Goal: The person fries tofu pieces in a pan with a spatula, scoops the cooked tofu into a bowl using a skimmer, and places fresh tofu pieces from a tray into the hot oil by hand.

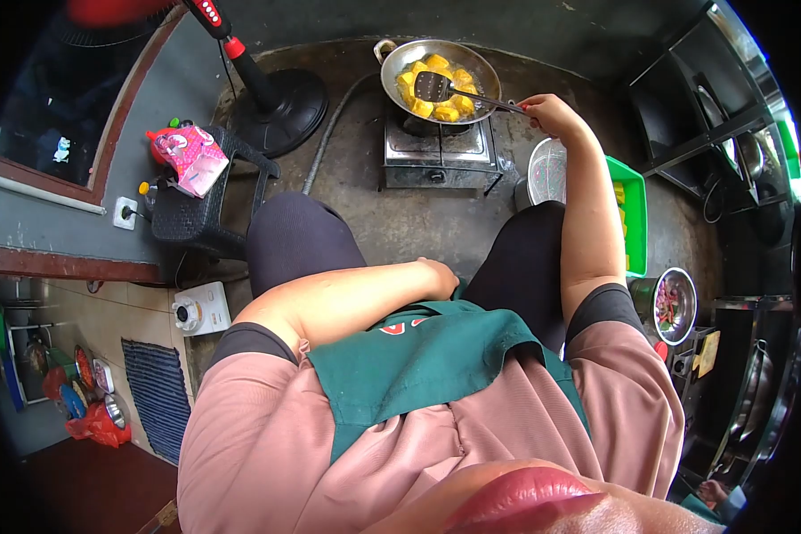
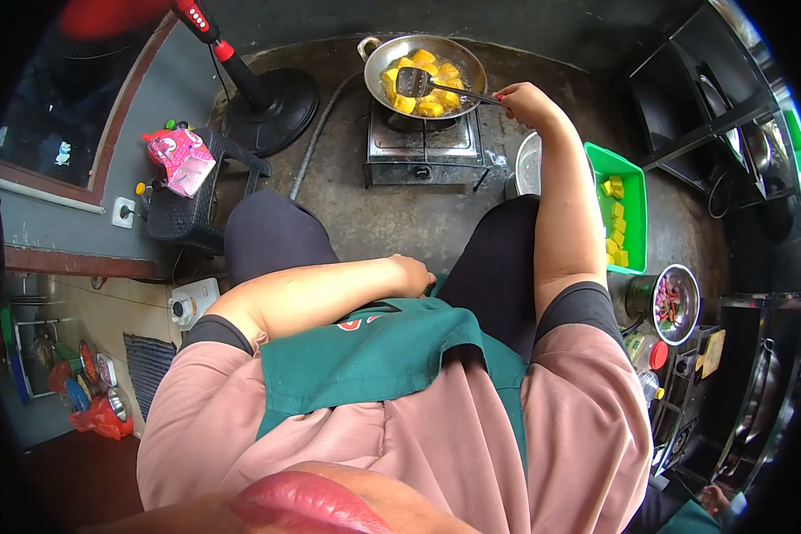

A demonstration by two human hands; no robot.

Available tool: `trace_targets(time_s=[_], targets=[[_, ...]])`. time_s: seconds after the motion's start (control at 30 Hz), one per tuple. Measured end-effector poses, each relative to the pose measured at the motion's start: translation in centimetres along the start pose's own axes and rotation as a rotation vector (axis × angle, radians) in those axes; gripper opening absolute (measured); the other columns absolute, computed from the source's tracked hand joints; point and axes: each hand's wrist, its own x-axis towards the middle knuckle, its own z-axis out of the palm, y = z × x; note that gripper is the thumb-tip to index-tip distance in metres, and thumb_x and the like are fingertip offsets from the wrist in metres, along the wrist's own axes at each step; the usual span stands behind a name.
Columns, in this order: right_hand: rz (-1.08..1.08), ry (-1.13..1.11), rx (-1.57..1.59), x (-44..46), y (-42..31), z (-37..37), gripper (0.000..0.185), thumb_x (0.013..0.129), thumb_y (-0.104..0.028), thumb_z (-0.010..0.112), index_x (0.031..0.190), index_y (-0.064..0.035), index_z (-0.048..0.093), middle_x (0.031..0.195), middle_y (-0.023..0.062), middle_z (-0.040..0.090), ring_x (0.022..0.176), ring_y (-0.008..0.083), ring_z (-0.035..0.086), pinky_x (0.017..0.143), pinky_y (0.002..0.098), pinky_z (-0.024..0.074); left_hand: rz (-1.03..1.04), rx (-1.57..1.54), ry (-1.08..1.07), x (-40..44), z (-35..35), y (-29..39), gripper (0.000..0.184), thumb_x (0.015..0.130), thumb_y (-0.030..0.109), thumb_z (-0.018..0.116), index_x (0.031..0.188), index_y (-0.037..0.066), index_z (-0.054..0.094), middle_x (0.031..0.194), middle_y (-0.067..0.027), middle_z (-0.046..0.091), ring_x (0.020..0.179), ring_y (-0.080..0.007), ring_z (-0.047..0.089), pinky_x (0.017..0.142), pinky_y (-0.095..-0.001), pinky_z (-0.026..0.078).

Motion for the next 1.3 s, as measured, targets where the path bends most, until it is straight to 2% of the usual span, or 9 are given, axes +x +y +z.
trace_targets(time_s=[0.1,0.3,0.6,0.7,0.8,0.93,1.13,1.23,1.3], targets=[[-0.018,0.006,-0.025,0.2,0.1,0.0,0.032,0.080,-0.012,0.051,0.108,-0.0088,0.068,0.066,0.0044,0.060,0.051,0.0119,0.048,0.045,0.0294,0.0390,0.001,0.007,0.001,0.2,0.1,0.0,0.052,0.085,0.037,0.057,0.132,0.018,0.048,0.124,-0.0104,0.057,0.115,-0.0303,0.054,0.094,-0.0420,0.044],[-0.125,0.078,-0.125,1.0,1.0,-0.2,0.030,0.078,-0.011,0.053,0.103,-0.0048,0.069,0.074,0.0108,0.066,0.063,0.0167,0.060,0.063,0.0324,0.0488,-0.008,-0.048,-0.024,1.0,0.5,-0.3,0.052,0.082,0.037,0.058,0.130,0.017,0.051,0.131,-0.0079,0.053,0.122,-0.0280,0.049,0.098,-0.0480,0.037],[-0.122,0.138,-0.373,-0.4,0.2,-0.5,0.028,0.077,-0.011,0.054,0.100,-0.0089,0.071,0.095,0.0148,0.069,0.091,0.0280,0.065,0.084,0.0353,0.0485,-0.004,-0.051,-0.023,1.1,0.6,-0.4,0.051,0.083,0.036,0.057,0.130,0.017,0.051,0.130,-0.0077,0.054,0.122,-0.0279,0.049,0.097,-0.0473,0.037],[-0.159,0.211,-0.345,-0.1,0.4,-0.6,0.029,0.077,-0.012,0.054,0.101,-0.0099,0.070,0.097,0.0137,0.068,0.093,0.0271,0.065,0.085,0.0348,0.0484,-0.004,-0.058,-0.020,0.9,0.4,-0.3,0.051,0.083,0.035,0.057,0.130,0.017,0.051,0.130,-0.0074,0.054,0.122,-0.0277,0.049,0.097,-0.0469,0.038],[-0.101,0.269,-0.393,-1.5,-0.9,-0.9,0.030,0.078,-0.012,0.053,0.103,-0.0117,0.070,0.102,0.0123,0.068,0.097,0.0268,0.064,0.087,0.0342,0.0478,-0.006,-0.058,-0.021,0.8,0.4,-0.2,0.050,0.083,0.035,0.057,0.130,0.017,0.051,0.130,-0.0073,0.054,0.122,-0.0277,0.049,0.097,-0.0466,0.038],[-0.079,0.243,-0.512,-2.1,-1.2,-1.1,0.030,0.078,-0.012,0.053,0.103,-0.0138,0.070,0.105,0.0105,0.067,0.099,0.0265,0.063,0.089,0.0343,0.0476,0.019,0.009,0.013,0.5,0.4,-0.2,0.051,0.085,0.037,0.057,0.132,0.018,0.049,0.122,-0.0114,0.059,0.114,-0.0306,0.055,0.094,-0.0422,0.044],[-0.063,0.268,-0.580,-3.6,-2.3,-1.1,0.028,0.077,-0.012,0.054,0.100,-0.0158,0.071,0.104,0.0098,0.067,0.100,0.0260,0.062,0.089,0.0348,0.0478,0.024,0.017,0.010,0.7,0.4,-0.2,0.052,0.085,0.039,0.057,0.132,0.017,0.049,0.122,-0.0116,0.058,0.114,-0.0309,0.055,0.093,-0.0434,0.044],[-0.063,0.280,-0.607,-4.1,-2.7,-0.9,0.028,0.077,-0.012,0.055,0.100,-0.0167,0.071,0.103,0.0099,0.067,0.099,0.0263,0.063,0.087,0.0358,0.0486,0.008,-0.050,-0.032,1.0,0.5,-0.3,0.052,0.083,0.035,0.056,0.131,0.016,0.050,0.132,-0.0074,0.053,0.122,-0.0277,0.049,0.098,-0.0487,0.036],[-0.071,0.284,-0.633,-4.2,-3.2,-0.3,0.028,0.078,-0.012,0.055,0.100,-0.0174,0.071,0.102,0.0100,0.067,0.098,0.0267,0.063,0.086,0.0367,0.0495,0.000,-0.049,-0.037,1.3,0.5,-0.3,0.053,0.083,0.036,0.057,0.131,0.016,0.050,0.131,-0.0075,0.053,0.122,-0.0277,0.049,0.098,-0.0483,0.037]])
